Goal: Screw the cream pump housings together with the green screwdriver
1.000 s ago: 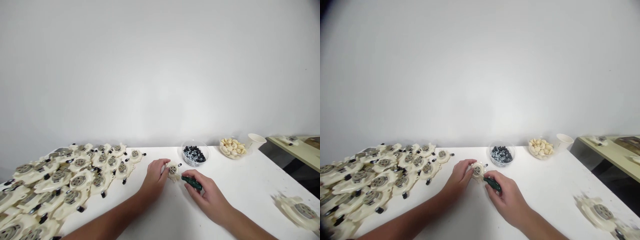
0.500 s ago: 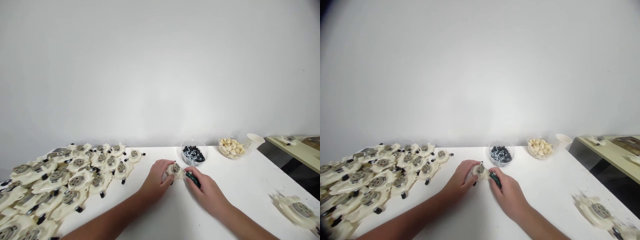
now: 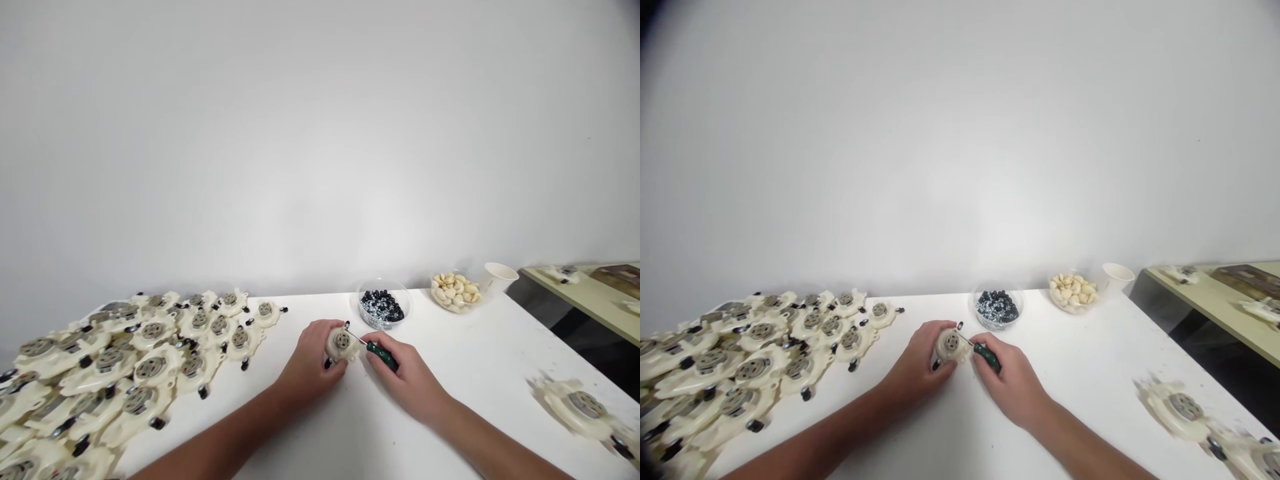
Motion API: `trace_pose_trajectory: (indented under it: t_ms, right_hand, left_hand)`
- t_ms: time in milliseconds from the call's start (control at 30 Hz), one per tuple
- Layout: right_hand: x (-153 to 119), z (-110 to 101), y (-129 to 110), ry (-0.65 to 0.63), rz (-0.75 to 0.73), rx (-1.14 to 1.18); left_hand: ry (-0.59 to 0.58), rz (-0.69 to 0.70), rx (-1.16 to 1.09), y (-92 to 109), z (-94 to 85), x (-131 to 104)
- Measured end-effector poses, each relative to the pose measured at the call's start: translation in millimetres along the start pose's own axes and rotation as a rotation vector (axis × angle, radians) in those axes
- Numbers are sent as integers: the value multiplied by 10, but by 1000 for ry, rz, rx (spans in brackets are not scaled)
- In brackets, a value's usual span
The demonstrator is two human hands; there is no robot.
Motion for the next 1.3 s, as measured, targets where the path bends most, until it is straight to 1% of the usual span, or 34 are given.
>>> trace_pose_trajectory:
  t_ms: [100,200,367,500,600,667,700,767,833,900,933,967,1033,1067,1133,1267,1300]
  right_hand:
    - [33,-14,37,8,-49,60]
    - [60,-23,71,9,-71,74]
    - [61,-25,88,-1,-57,47]
    - [39,-19,69,3,-61,24]
    - [22,-18,58,3,-67,27]
    - [13,-22,60,3,-66,28]
    - [9,-27,63,4,-62,28]
    - [0,-38,70,0,-51,26]
    - [-13,-47,76,-9,-40,27]
    - [-29,-46,80,-26,-28,28]
    - [-39,-41,81,-39,-21,26]
    - [-49,-34,81,-54,-15,21]
    - [-70,-14,78,-79,-6,15]
    - [-79,-6,73,-87,-4,11]
    - [-97,2,53,-94,-1,5]
    - [-128,-16,-21,-101,0,-10]
    - [-135,-22,-39,-97,5,-12]
  left_hand:
    - [1,41,-2,22,-15,3]
    - [6,68,42,70,-39,10]
    - [21,56,170,187,-73,-2]
    - [15,81,264,287,-92,-39]
    - [5,95,303,356,-156,-81]
    - [1,73,297,405,-268,-117]
    - [4,54,295,432,-354,-138]
    - [28,5,315,490,-588,-192]
    - [77,-71,360,544,-887,-273]
    - [135,-130,410,591,-1206,-397]
    - [137,-157,432,610,-1352,-478]
    - [102,-169,455,626,-1479,-572]
    - [-40,-145,488,653,-1658,-796]
    - [-103,-132,509,662,-1711,-924]
    - [-163,-111,571,671,-1754,-1197]
    - [-143,-177,667,599,-1690,-1716]
    - [-119,-194,688,562,-1669,-1821]
Point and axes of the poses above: each hand's wrist, its own x-axis towards the middle knuckle, its own z-axis out of the palm, y = z × x, the point moved 1 cm from there along x, towards the middle knuckle, and after that the axes turned 8 degrees about z, right-handed, at the moved point
